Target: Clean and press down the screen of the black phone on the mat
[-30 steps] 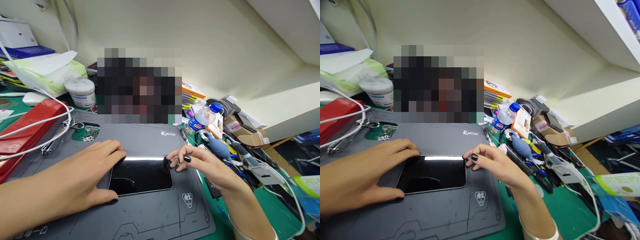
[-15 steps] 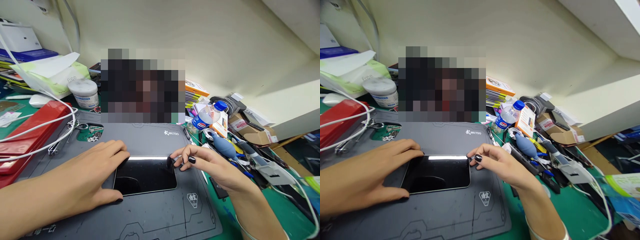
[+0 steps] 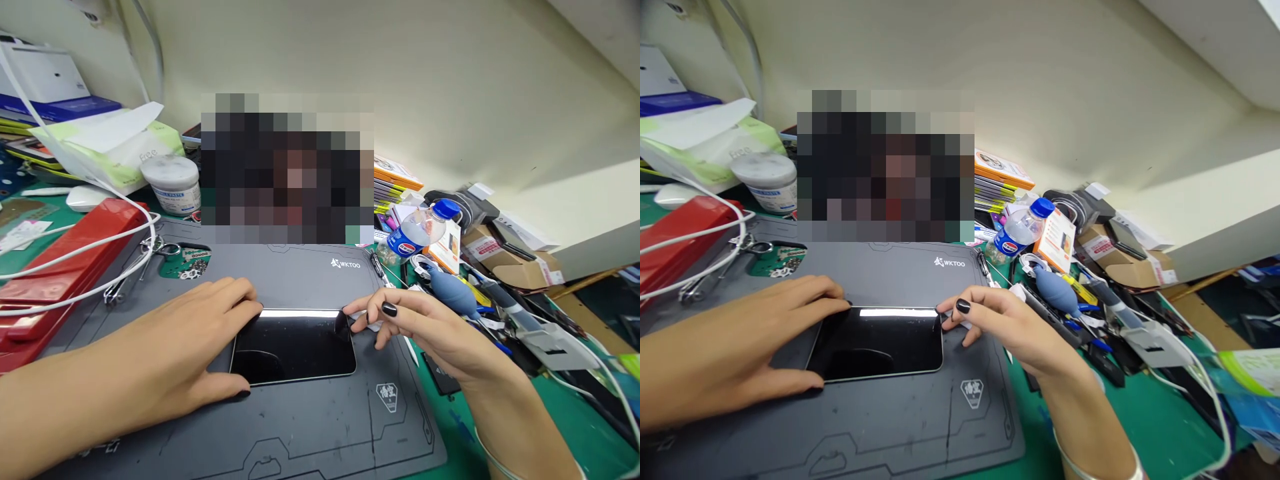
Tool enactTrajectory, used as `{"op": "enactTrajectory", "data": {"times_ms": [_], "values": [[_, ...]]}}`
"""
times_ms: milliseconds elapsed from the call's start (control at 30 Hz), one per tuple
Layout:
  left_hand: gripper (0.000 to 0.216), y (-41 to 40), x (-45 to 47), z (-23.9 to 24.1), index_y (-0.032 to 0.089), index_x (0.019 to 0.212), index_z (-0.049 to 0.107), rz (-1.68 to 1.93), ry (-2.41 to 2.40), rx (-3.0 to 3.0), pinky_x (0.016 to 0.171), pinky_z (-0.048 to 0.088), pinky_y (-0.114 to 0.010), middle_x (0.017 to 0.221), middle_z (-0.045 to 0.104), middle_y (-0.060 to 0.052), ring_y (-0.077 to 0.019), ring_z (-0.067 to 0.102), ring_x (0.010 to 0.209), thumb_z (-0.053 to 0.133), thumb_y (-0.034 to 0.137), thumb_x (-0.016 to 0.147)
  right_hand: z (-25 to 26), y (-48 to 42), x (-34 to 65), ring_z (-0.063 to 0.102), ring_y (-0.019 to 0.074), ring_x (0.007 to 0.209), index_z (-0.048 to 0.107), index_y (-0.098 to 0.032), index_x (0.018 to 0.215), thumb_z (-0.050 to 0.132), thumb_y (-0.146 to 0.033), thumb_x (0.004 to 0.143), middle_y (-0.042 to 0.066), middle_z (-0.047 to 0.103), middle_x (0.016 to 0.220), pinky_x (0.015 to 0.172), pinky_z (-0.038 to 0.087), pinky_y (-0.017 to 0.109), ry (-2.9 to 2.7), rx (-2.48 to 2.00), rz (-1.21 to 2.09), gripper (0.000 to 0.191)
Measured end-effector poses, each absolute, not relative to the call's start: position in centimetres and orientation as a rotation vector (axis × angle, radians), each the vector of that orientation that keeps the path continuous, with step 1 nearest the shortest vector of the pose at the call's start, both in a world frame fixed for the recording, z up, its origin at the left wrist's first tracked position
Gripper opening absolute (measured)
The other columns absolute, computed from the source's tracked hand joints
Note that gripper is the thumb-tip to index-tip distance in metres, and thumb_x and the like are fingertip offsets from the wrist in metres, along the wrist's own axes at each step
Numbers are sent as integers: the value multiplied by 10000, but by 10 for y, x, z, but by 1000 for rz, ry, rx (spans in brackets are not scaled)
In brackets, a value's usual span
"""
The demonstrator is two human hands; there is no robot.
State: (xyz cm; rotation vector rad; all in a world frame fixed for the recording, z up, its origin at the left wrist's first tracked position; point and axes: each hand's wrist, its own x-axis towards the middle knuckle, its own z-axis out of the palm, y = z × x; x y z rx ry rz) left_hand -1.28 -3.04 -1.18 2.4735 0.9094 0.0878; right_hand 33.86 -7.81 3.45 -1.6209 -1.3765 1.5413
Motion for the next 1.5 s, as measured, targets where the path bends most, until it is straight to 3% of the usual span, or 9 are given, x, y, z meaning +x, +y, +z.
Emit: {"op": "enactTrajectory", "data": {"times_ms": [167,300,500,700,867,1133,1333,1500], "values": [[384,-31,-18,-17,221,1237,797,176,888,2533,888,702,-546,1264,766,-124,-363,801,1062,803,396,896,34,-76,339,848,241,985,786,-193,800,971,-657,848,167,864,1214,627,629,220,-1237,-1515,1636,502],[351,-34,-21,-22,236,1218,790,245,860,2591,862,693,-506,1256,780,-109,-348,807,1053,780,402,910,32,-79,331,859,252,925,769,-191,793,914,-736,864,183,880,1127,504,577,189,-1189,-1424,1775,568],[382,-41,-21,-25,281,1252,766,319,998,2616,936,652,-464,1304,778,-58,-310,781,1100,819,340,878,41,-85,329,835,249,1100,810,-213,857,929,-644,916,129,851,1201,731,671,226,-1297,-1340,1642,451],[381,-33,-26,-30,293,1278,766,269,857,2591,903,645,-465,1342,771,-70,-327,783,1107,788,434,925,38,-79,340,823,300,1190,820,-225,884,954,-652,881,132,831,1263,768,677,259,-1269,-1409,1611,448],[397,-39,-24,-31,304,1256,777,313,1002,2604,950,636,-478,1334,769,-46,-322,773,1121,823,370,867,37,-81,340,818,323,1226,813,-215,924,939,-637,908,147,814,1318,801,691,289,-1276,-1383,1616,440],[385,-41,-23,-31,297,1262,762,292,992,2645,948,653,-485,1372,764,-73,-324,769,1148,798,405,894,36,-81,339,808,342,1261,781,-208,917,947,-602,911,134,808,1306,840,726,320,-1198,-1380,1668,428],[410,-41,-23,-31,296,1270,764,288,1005,2652,946,662,-486,1377,767,-82,-334,766,1146,821,430,887,31,-75,346,771,380,1311,739,-227,919,965,-630,859,124,782,1227,677,755,336,-1020,-1312,1814,466],[392,-41,-24,-31,301,1262,786,306,996,2619,951,656,-484,1376,768,-78,-341,764,1146,814,438,896,25,-71,355,779,342,1292,737,-235,980,902,-590,932,103,777,1236,691,761,341,-910,-1226,1923,395]]}}
